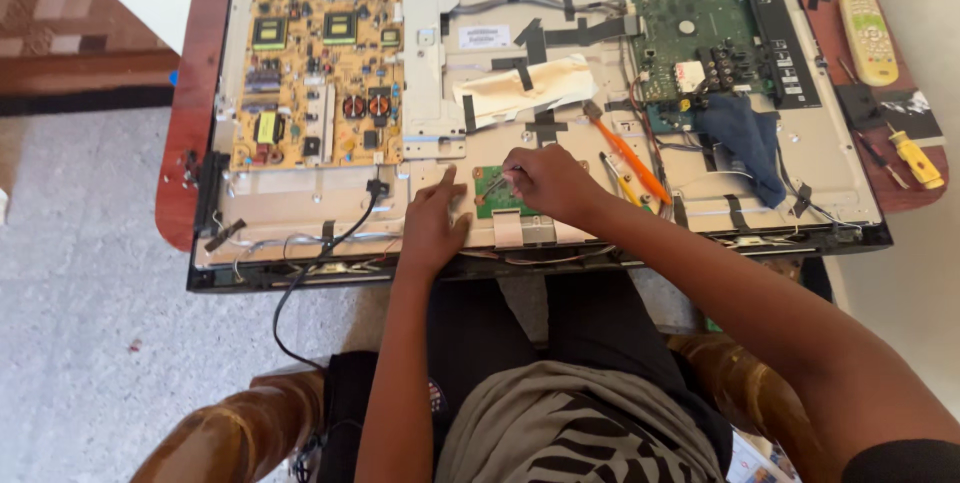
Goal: The person works on the internal components of a disassembled television, using a screwdriver and a plastic pry tool to adjust and secure a small green circuit board. They repeatedly position the board, use the tools to manipulate connectors, and apply white tape to secure it in place.
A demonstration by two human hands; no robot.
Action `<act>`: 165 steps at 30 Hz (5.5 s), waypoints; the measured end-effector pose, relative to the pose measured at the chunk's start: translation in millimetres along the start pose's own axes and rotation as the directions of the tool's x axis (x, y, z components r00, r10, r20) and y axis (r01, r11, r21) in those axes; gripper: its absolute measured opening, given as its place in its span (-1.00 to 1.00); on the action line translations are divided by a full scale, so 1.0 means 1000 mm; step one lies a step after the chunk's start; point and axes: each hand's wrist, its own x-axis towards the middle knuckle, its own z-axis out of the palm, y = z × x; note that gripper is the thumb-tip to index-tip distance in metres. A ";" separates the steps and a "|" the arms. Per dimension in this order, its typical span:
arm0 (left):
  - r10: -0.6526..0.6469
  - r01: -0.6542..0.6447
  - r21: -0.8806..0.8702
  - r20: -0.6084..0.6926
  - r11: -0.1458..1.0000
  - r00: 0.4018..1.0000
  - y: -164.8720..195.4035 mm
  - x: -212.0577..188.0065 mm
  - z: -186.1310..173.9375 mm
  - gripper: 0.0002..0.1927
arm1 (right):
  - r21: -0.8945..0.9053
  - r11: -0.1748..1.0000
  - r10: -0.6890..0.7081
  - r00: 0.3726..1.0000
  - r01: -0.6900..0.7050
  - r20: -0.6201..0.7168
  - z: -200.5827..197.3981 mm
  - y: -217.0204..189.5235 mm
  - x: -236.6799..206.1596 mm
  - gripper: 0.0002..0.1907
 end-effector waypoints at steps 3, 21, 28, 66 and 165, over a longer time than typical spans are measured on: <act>-0.020 0.016 0.068 0.064 0.998 0.998 0.004 0.002 0.003 -0.16 | 0.043 0.999 0.004 1.000 -0.004 0.005 0.001 0.002 0.001 -0.87; -0.043 0.034 0.082 0.111 0.996 0.993 0.007 0.000 0.003 -0.28 | -0.186 0.976 -0.099 0.992 0.112 0.076 0.005 -0.007 0.007 -0.91; -0.043 0.032 0.100 0.115 0.994 0.992 0.009 0.000 0.002 -0.30 | -0.235 0.967 -0.059 0.984 0.099 0.171 0.003 -0.003 -0.002 -0.80; -0.214 0.149 -0.342 -0.162 0.928 0.963 0.017 0.031 0.017 -0.86 | -0.062 0.994 -0.098 0.979 0.088 -0.178 0.043 -0.012 0.027 -0.90; -0.059 0.055 0.115 0.032 0.992 0.998 0.012 0.007 0.037 -0.17 | -0.361 0.810 0.348 0.873 -0.463 -0.340 0.052 -0.010 -0.146 -0.37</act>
